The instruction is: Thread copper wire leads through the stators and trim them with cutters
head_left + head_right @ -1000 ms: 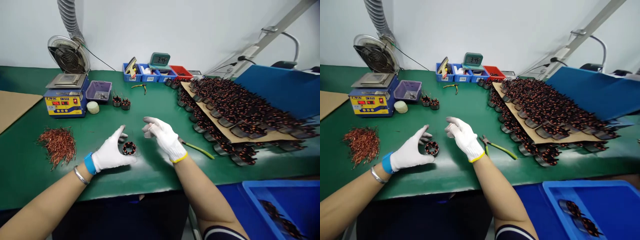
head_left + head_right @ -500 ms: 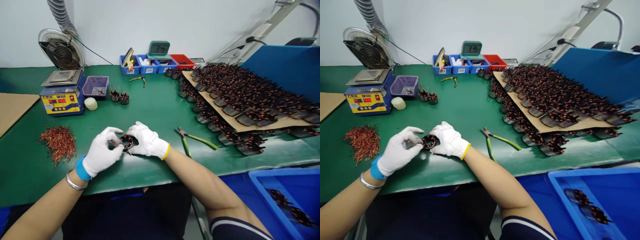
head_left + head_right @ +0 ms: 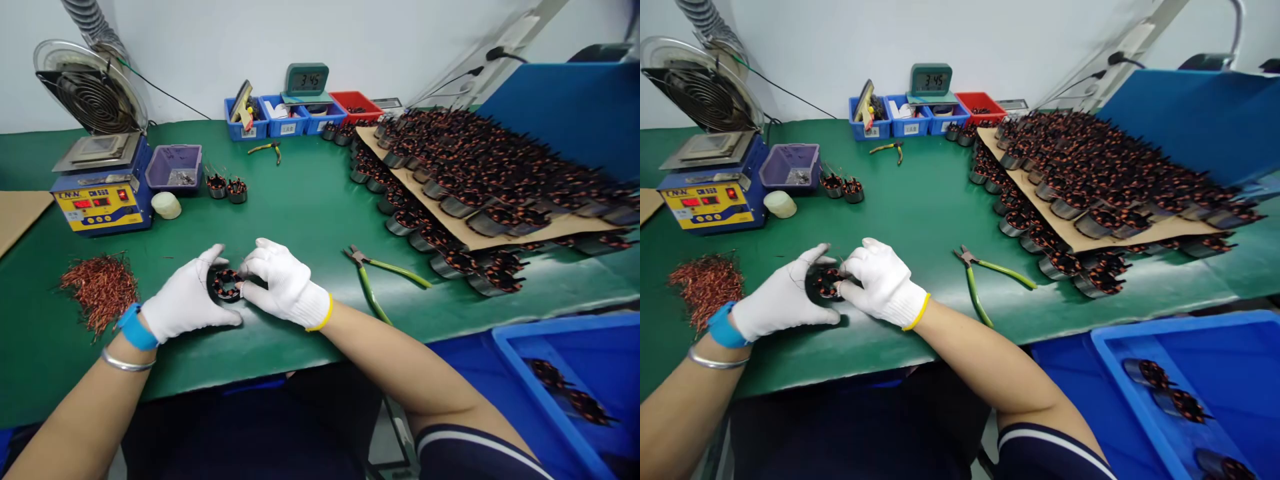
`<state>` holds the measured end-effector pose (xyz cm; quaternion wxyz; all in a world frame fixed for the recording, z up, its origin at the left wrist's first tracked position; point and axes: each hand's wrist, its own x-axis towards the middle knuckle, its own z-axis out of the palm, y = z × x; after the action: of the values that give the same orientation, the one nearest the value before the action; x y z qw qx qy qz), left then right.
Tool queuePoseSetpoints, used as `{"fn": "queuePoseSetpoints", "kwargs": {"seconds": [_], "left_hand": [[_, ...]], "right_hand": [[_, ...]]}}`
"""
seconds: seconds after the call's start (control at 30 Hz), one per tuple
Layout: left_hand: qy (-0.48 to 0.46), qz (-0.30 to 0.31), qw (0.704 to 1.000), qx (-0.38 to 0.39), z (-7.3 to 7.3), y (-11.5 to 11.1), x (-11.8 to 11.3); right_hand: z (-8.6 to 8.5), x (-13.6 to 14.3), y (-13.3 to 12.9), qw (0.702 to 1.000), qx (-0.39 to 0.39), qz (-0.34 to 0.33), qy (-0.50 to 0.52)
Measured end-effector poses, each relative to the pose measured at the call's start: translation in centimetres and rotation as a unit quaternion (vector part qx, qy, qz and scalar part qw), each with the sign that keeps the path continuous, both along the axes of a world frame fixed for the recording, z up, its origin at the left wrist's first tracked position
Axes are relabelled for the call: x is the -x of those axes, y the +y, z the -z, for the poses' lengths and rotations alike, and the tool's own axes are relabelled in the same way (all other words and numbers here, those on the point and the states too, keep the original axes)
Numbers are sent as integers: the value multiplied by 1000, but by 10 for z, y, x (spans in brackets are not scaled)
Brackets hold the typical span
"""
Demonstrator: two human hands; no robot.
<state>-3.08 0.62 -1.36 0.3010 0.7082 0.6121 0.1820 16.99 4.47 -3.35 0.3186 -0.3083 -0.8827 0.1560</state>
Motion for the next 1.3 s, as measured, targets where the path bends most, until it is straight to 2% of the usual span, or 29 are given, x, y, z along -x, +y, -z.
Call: {"fn": "queuePoseSetpoints", "kwargs": {"seconds": [0.07, 0.13, 0.27, 0.3, 0.37, 0.5, 0.7, 0.87, 0.97, 1.17, 1.3], "left_hand": [[-70, -10, 998, -4, 9, 2, -10], [-100, -38, 994, -17, 14, 3, -16], [-55, -108, 991, -55, 21, 2, -23], [-41, -120, 990, -60, 21, 1, -25], [-24, -130, 989, -65, 21, -1, -28], [3, -125, 990, -71, 18, -3, -32], [20, -74, 991, -105, 18, -3, -28], [16, -40, 989, -138, 21, -4, -25], [13, -28, 988, -151, 22, -3, -23], [28, -14, 988, -154, 22, -2, -19], [23, -8, 987, -159, 23, -2, -17]], "right_hand": [[-1, 1, -3, 1000, -10, 0, -15], [-6, 0, -6, 999, 19, 14, -34], [-15, -1, -11, 981, 89, 143, -93], [-16, 1, -12, 978, 89, 158, -97], [-15, 4, -14, 984, 61, 140, -87], [-10, 7, -10, 991, -24, 68, -109], [-12, 2, 6, 964, -67, 88, -243], [-16, 8, -3, 939, -78, 107, -317], [-15, 8, -9, 940, -85, 138, -300], [-17, 4, -10, 945, -112, 88, -295], [-18, 7, -12, 945, -92, 125, -289]]}}
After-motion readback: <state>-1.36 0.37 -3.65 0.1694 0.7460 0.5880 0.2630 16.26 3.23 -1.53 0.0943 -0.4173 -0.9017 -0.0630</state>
